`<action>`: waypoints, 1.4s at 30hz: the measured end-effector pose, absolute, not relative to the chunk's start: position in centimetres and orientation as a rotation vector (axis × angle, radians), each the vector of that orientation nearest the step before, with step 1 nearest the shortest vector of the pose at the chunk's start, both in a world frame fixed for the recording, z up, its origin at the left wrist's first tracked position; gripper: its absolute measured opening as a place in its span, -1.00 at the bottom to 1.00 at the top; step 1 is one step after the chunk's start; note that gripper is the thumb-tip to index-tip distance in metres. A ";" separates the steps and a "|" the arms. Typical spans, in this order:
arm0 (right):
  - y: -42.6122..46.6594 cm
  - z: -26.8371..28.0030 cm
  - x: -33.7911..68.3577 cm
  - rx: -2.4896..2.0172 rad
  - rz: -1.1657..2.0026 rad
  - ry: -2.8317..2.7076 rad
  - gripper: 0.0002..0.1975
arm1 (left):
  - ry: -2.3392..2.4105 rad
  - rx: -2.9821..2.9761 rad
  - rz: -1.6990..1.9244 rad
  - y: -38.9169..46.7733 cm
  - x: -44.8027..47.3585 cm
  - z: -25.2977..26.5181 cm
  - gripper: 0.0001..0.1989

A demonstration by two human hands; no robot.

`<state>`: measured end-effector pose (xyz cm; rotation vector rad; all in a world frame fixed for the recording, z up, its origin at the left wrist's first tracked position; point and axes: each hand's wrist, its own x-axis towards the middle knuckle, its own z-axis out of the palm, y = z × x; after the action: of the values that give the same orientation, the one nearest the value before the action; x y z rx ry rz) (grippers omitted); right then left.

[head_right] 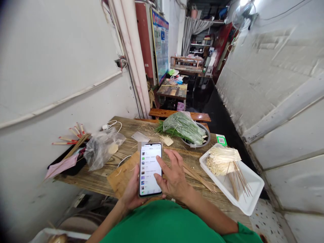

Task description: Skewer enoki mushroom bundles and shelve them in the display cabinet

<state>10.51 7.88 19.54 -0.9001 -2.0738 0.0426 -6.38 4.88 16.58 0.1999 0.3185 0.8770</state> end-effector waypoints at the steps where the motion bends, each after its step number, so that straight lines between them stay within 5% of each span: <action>1: 7.9 19.6 10.5 -0.901 0.042 -2.075 -0.50 | 0.320 0.202 0.879 4.9 -6.4 16.6 -0.36; 42: 7.7 19.3 10.4 -0.953 0.095 -2.048 -0.46 | 0.452 0.182 0.886 4.7 -5.8 17.5 -0.35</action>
<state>10.41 7.66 19.34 -0.9533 -2.0480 0.0946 -5.79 4.72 17.54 0.1820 0.4522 0.8860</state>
